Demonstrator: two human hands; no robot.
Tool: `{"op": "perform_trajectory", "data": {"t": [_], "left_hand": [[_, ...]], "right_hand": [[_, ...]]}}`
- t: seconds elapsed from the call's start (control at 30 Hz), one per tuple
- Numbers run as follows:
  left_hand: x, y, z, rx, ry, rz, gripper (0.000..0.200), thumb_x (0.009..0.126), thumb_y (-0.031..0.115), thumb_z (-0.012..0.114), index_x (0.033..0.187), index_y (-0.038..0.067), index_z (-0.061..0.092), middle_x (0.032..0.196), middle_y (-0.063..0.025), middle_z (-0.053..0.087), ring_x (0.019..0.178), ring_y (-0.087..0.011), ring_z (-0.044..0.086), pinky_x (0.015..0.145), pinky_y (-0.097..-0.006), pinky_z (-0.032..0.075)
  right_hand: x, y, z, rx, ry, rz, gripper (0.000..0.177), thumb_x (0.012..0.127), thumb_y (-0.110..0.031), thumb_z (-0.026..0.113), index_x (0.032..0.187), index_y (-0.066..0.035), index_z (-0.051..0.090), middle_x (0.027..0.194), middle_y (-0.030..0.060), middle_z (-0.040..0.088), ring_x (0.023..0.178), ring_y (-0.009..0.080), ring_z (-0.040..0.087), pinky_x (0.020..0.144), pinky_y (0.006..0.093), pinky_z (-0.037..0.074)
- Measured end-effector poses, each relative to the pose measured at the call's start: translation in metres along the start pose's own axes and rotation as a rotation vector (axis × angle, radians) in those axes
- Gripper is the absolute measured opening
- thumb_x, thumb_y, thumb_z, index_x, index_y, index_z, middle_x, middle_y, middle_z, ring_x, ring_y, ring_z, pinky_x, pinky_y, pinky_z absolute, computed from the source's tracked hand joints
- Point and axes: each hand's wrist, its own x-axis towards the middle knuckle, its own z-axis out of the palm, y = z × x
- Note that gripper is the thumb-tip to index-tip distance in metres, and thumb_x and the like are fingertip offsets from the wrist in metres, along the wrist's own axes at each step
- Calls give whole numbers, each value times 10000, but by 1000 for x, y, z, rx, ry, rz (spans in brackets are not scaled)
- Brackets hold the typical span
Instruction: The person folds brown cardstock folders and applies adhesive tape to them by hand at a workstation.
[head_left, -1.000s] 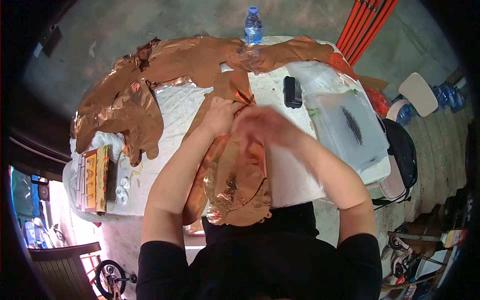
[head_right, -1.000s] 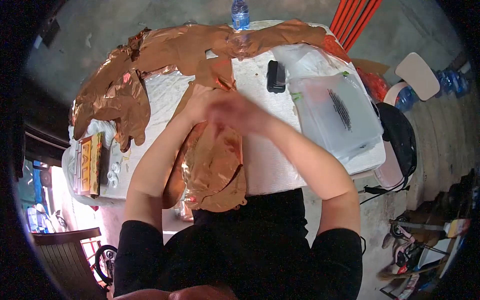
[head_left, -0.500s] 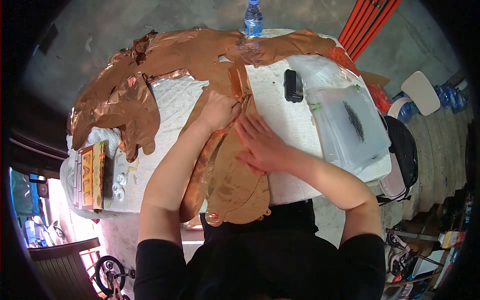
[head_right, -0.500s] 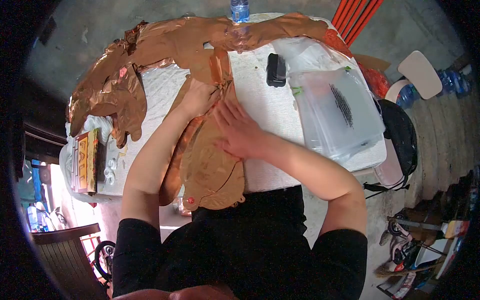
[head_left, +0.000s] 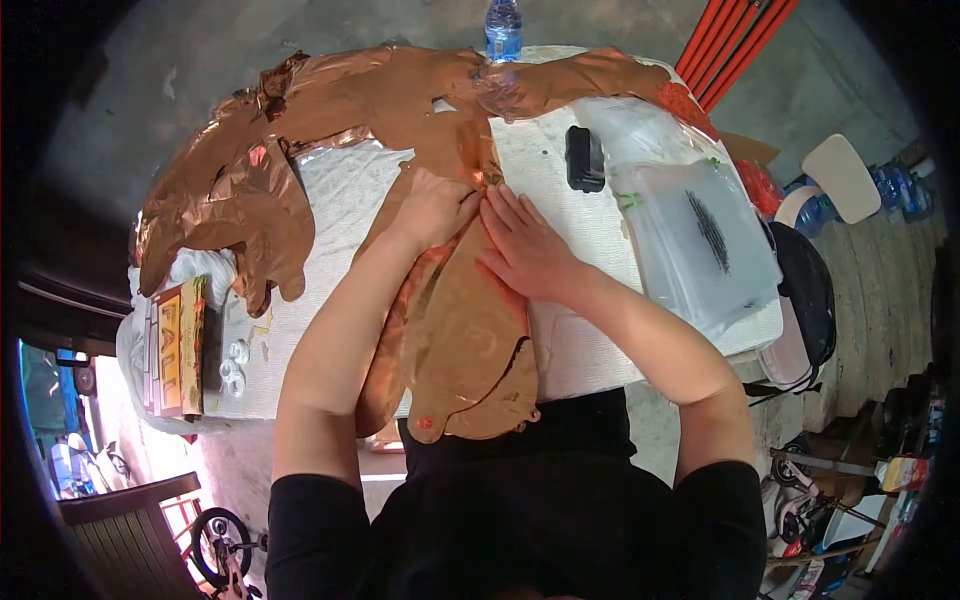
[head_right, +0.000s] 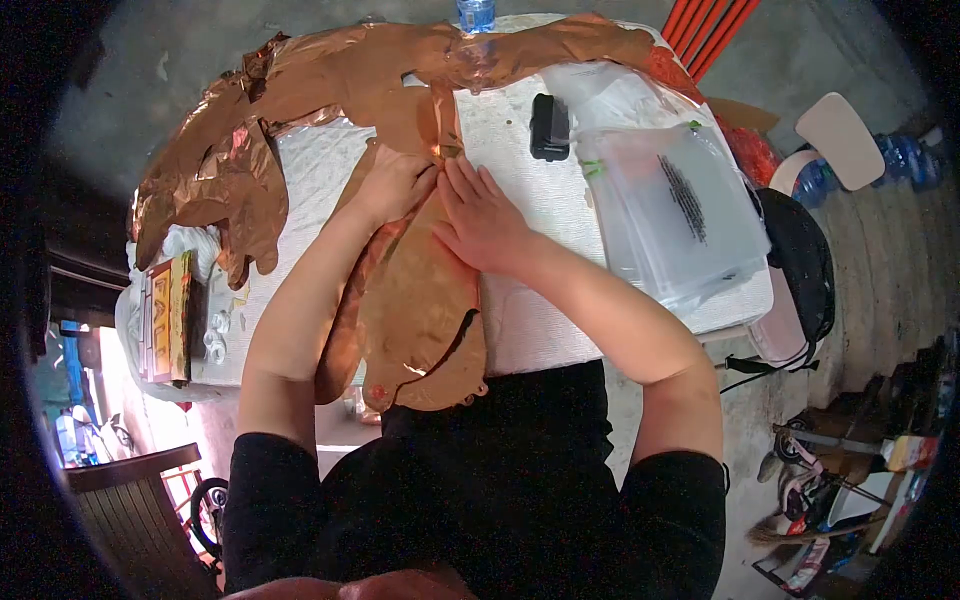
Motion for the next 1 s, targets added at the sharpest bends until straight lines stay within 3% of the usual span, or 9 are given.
{"op": "perform_trajectory", "data": {"t": [0.27,0.37,0.43,0.53,0.6,0.67,0.7,0.83,1.0], "left_hand": [[1,-9,9,-14,61,4,252,893,251,555,836,66,715,853,-172,677,860,-354,612,831,-434,401],[5,-28,16,-375,124,-39,219,896,191,562,888,24,704,841,-141,693,779,-286,632,721,-418,465],[10,-24,3,-974,447,-438,216,926,127,525,1006,-17,666,815,-90,675,735,-190,619,604,-377,495],[7,-48,-5,-1353,730,-640,233,971,96,452,1126,6,601,931,-83,642,833,-144,604,735,-269,497],[8,-56,-10,-1211,782,-525,189,941,84,494,1054,20,631,980,-102,651,900,-197,611,836,-312,485],[9,-27,-27,-235,558,80,173,887,72,545,1030,36,635,1021,-107,651,980,-258,601,856,-363,463],[11,-28,-13,-247,387,164,204,852,79,584,1041,51,655,1057,-110,639,1045,-316,563,932,-388,417],[19,-9,2,-119,228,289,267,850,116,608,1112,90,653,1108,-98,634,1068,-308,554,931,-395,409],[35,1,1,110,133,31,340,870,260,618,1189,144,628,1192,-76,584,1119,-256,533,932,-423,368]], "right_hand": [[-2,-6,-2,-64,-26,11,714,944,-395,485,1439,71,267,1520,254,237,1438,369,191,1172,461,155],[-2,-7,-1,-86,-6,-1,719,942,-408,483,1436,69,273,1518,250,247,1436,363,197,1169,466,157],[-3,-6,2,-95,-5,-1,720,942,-415,481,1435,69,277,1516,247,253,1435,359,200,1168,469,160],[-4,-6,4,-90,56,-24,723,938,-421,483,1432,68,282,1515,237,263,1435,352,205,1165,473,166],[-3,-7,2,-92,16,-11,725,937,-425,482,1434,65,281,1515,231,267,1432,347,212,1163,470,172],[-2,-9,-1,-96,7,-6,727,936,-427,483,1433,65,283,1515,232,268,1431,346,215,1163,471,173],[-2,-9,-2,-102,-3,-2,729,935,-429,484,1433,65,284,1514,232,270,1430,346,217,1162,471,174],[-2,-8,1,-99,29,-6,734,933,-433,488,1433,65,283,1513,236,268,1426,348,224,1159,476,178],[-3,-9,-1,-64,27,-13,735,931,-425,500,1433,66,283,1519,240,248,1423,345,230,1156,490,176]]}}
